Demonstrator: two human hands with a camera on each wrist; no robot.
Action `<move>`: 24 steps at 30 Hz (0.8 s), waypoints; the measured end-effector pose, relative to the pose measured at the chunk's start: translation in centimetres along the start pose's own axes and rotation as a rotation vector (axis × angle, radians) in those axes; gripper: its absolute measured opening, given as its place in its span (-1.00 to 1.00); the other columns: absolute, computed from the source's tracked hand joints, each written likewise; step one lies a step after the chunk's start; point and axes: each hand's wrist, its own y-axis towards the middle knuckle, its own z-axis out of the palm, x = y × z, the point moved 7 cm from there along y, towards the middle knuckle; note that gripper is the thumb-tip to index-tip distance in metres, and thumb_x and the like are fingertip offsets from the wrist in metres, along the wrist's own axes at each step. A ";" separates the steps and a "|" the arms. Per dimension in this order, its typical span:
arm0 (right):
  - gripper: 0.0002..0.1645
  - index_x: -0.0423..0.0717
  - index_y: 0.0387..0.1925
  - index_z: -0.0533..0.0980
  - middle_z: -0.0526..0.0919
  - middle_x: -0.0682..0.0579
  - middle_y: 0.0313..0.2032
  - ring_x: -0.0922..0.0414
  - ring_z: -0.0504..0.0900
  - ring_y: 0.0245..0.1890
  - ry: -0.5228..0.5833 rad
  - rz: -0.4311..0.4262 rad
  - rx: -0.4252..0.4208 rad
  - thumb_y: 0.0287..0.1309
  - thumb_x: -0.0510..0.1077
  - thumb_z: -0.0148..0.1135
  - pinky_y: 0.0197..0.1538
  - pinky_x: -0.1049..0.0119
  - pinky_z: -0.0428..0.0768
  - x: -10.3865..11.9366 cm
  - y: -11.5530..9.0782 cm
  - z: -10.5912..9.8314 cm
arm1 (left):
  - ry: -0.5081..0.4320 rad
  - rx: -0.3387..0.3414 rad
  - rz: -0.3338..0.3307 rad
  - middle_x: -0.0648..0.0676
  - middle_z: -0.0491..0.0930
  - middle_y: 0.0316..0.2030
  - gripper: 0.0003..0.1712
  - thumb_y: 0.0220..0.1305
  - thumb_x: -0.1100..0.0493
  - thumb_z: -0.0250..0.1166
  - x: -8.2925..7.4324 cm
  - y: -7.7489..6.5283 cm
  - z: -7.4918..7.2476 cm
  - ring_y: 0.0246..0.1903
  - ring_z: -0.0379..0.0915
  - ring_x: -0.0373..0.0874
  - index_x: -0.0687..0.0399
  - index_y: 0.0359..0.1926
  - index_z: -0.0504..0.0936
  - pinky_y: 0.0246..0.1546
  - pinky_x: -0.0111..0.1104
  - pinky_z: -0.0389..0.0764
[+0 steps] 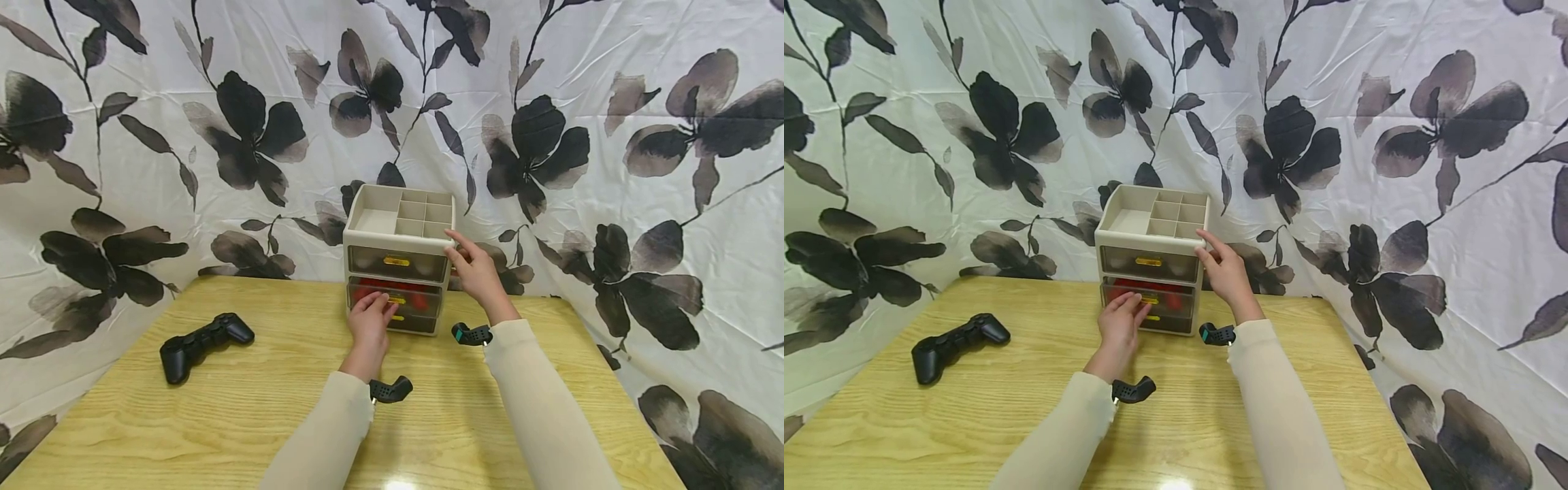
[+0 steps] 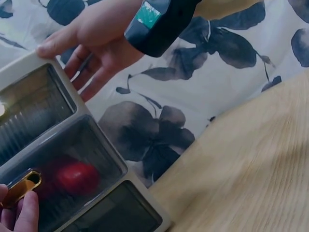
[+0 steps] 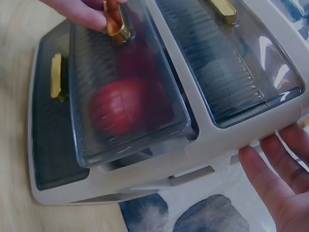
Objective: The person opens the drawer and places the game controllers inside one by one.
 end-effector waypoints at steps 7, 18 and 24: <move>-0.45 0.51 0.33 0.30 0.54 -0.12 -0.16 -0.05 0.64 -0.12 -0.011 -0.001 -0.003 0.33 0.24 0.03 0.01 0.08 0.67 0.1 -0.1 -0.1 | -0.013 -0.028 -0.001 0.11 0.49 -0.28 -0.91 0.21 0.42 0.27 0.2 0.7 0.3 -0.39 0.57 -0.14 0.20 -0.36 0.55 -0.26 -0.32 0.72; -0.46 0.52 0.33 0.30 0.53 -0.11 -0.15 -0.04 0.66 -0.07 -0.014 0.007 0.000 0.33 0.23 0.03 0.00 0.12 0.67 -0.1 0.1 -0.2 | 0.002 -0.031 0.008 0.11 0.48 -0.27 -0.91 0.19 0.44 0.28 0.4 1.6 0.8 -0.41 0.55 -0.14 0.29 -0.27 0.56 -0.27 -0.33 0.72; -0.46 0.47 0.33 0.32 0.53 -0.14 -0.17 -0.06 0.64 -0.10 0.005 -0.003 -0.004 0.34 0.19 0.05 0.03 0.05 0.65 0.0 0.0 -0.2 | 0.001 -0.031 0.019 0.12 0.47 -0.27 -0.91 0.20 0.43 0.28 0.3 1.9 1.0 -0.42 0.54 -0.13 0.29 -0.26 0.55 -0.23 -0.31 0.71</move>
